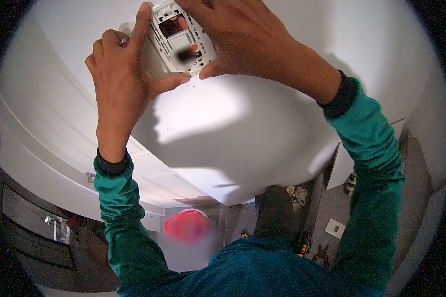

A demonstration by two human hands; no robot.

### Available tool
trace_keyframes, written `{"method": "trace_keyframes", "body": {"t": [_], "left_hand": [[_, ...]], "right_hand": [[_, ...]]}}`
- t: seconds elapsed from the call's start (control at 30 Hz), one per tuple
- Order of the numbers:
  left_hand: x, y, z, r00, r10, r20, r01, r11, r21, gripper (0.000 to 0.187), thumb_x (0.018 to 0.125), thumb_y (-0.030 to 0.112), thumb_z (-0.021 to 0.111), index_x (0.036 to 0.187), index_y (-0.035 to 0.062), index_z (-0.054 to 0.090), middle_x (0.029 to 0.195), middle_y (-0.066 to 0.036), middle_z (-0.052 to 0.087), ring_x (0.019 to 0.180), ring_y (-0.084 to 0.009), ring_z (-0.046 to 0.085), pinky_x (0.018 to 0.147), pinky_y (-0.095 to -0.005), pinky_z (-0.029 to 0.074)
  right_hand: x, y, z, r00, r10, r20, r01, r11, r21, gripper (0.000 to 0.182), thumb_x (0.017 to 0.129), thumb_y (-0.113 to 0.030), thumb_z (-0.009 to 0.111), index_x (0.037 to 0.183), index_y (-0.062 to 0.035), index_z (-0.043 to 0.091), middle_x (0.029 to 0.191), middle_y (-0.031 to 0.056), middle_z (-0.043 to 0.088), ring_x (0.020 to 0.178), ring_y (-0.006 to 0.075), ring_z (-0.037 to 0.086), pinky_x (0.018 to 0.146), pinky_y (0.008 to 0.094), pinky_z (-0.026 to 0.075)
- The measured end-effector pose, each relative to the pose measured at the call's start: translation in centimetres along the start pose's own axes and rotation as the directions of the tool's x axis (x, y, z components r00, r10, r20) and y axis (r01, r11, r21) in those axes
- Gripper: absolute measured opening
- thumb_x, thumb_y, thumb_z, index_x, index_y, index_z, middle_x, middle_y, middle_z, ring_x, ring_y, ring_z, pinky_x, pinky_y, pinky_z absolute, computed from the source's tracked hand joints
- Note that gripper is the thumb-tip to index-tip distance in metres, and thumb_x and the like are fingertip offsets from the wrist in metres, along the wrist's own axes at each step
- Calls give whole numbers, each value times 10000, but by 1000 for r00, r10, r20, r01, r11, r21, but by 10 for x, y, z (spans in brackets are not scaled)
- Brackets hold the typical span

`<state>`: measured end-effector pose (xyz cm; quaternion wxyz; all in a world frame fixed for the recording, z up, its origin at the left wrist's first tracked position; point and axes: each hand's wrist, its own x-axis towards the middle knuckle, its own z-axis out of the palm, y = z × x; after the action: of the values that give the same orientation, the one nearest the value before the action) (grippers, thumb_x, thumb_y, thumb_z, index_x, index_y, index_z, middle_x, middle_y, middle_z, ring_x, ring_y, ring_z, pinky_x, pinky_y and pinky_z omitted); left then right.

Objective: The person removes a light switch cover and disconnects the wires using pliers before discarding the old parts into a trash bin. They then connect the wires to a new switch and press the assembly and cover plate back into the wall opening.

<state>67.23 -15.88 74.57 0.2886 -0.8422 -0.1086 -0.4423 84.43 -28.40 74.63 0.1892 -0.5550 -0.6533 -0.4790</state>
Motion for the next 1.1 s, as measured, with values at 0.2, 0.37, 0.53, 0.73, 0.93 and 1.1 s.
{"method": "trace_keyframes", "body": {"t": [0.2, 0.37, 0.53, 0.73, 0.93, 1.1], "left_hand": [[4, 3, -4, 990, -72, 123, 79, 995, -60, 1071, 524, 639, 776, 1377, 78, 454, 896, -112, 426, 819, -224, 344, 753, -384, 278], [2, 1, 13, 999, 4, -50, -3, 1000, 24, 1058, 546, 694, 728, 1385, 109, 457, 875, -88, 424, 814, -218, 336, 749, -381, 275], [0, -4, 15, 998, 0, -59, 0, 1000, 11, 1064, 527, 687, 735, 1401, 151, 447, 900, -93, 442, 825, -229, 357, 752, -387, 290], [0, -8, 16, 997, -3, -72, 3, 1000, -1, 1143, 423, 668, 781, 1410, 205, 438, 923, -115, 472, 864, -261, 422, 756, -394, 331], [0, -10, 16, 993, 18, -114, -16, 1000, 11, 1174, 374, 693, 775, 1412, 253, 447, 893, -109, 468, 853, -268, 446, 745, -389, 354], [1, -10, 15, 994, 9, -108, -10, 1000, -17, 1172, 369, 683, 779, 1408, 247, 455, 874, -98, 451, 845, -262, 438, 745, -389, 352]], "right_hand": [[0, -3, -1, 999, -19, -26, 19, 1000, -3, 1084, 522, -456, 887, 1336, 65, 397, 937, 175, 455, 869, 248, 437, 690, 383, 325], [1, -2, 0, 1000, -13, 16, 13, 1000, -1, 1064, 545, -477, 872, 1339, 55, 406, 913, 168, 452, 843, 236, 426, 669, 378, 313], [1, -3, -3, 998, 12, 60, -10, 1000, -26, 1110, 558, -488, 868, 1392, 33, 353, 899, 160, 446, 823, 222, 411, 657, 375, 297], [2, 3, 7, 997, -79, -21, 77, 991, -108, 1091, 578, -474, 869, 1391, 37, 350, 918, 166, 462, 829, 216, 426, 665, 374, 308], [0, 6, -5, 990, -116, -76, 120, 992, 49, 924, 605, -462, 860, 1261, 55, 465, 870, 179, 521, 784, 226, 499, 661, 395, 371], [-2, -2, 0, 993, 6, -119, -11, 999, -42, 1164, 367, -412, 867, 1392, -102, 411, 983, 92, 456, 890, 259, 474, 786, 379, 373]]}}
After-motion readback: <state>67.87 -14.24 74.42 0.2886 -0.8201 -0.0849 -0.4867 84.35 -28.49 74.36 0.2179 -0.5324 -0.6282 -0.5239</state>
